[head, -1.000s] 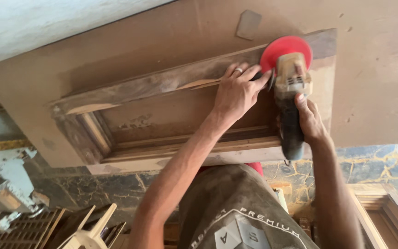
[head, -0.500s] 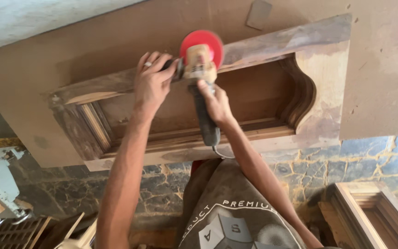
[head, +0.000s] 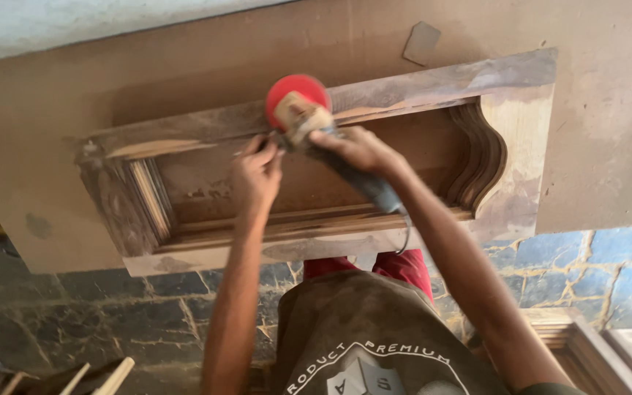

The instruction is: The person sands the surface and edges of a wooden frame using a power sander, holding the frame steady with one hand while moving the tool across the wood.

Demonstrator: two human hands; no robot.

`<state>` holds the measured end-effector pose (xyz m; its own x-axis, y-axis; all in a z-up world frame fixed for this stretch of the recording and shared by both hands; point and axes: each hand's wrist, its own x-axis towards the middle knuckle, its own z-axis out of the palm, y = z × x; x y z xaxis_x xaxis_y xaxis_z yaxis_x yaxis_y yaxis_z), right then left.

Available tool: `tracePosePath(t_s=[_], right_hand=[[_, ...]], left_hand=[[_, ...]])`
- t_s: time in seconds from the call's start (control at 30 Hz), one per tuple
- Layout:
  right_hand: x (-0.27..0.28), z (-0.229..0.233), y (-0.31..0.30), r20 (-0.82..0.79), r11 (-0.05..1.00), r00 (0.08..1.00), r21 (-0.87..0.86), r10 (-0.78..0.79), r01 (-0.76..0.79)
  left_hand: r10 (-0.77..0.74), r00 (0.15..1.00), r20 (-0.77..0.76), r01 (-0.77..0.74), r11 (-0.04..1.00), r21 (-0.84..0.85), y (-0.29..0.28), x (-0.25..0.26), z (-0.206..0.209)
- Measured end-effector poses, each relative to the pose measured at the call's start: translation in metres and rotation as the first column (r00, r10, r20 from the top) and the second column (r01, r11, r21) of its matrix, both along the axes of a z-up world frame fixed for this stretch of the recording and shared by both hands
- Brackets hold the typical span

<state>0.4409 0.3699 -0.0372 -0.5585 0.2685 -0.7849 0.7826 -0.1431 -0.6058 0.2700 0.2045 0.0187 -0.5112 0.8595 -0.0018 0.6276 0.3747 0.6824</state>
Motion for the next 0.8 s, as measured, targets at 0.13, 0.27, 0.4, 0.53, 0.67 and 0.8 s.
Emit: tracePosePath(t_s=[0.13, 0.27, 0.4, 0.53, 0.67, 0.8], right_hand=[[0.058, -0.004, 0.044, -0.203, 0.998, 0.979, 0.064, -0.016, 0.03], [0.115, 0.009, 0.09, -0.392, 0.989, 0.916, 0.142, 0.084, -0.03], [0.154, 0.026, 0.115, 0.093, 0.999, 0.995, -0.011, -0.029, 0.03], [0.207, 0.02, 0.132, 0.06, 0.987, 0.988, -0.057, -0.144, 0.147], [0.261, 0.006, 0.128, -0.164, 0.962, 0.948, -0.035, -0.272, 0.27], [0.256, 0.005, 0.088, 0.004, 0.719, 0.755, -0.3, -0.656, 0.627]], left_hand=[[0.045, 0.996, 0.082, -0.047, 0.999, 0.022, 0.044, 0.051, -0.015], [0.092, 0.992, 0.091, -0.098, 0.993, 0.062, 0.074, 0.114, -0.028], [0.082, 0.996, 0.035, -0.085, 0.993, 0.082, 0.102, 0.165, -0.036], [0.059, 0.998, -0.01, -0.059, 0.997, -0.042, 0.134, 0.206, -0.032], [-0.063, 0.998, -0.02, 0.063, 0.998, -0.014, 0.158, 0.23, -0.019], [-0.239, 0.944, -0.228, 0.266, 0.959, 0.095, 0.172, 0.209, -0.01]])
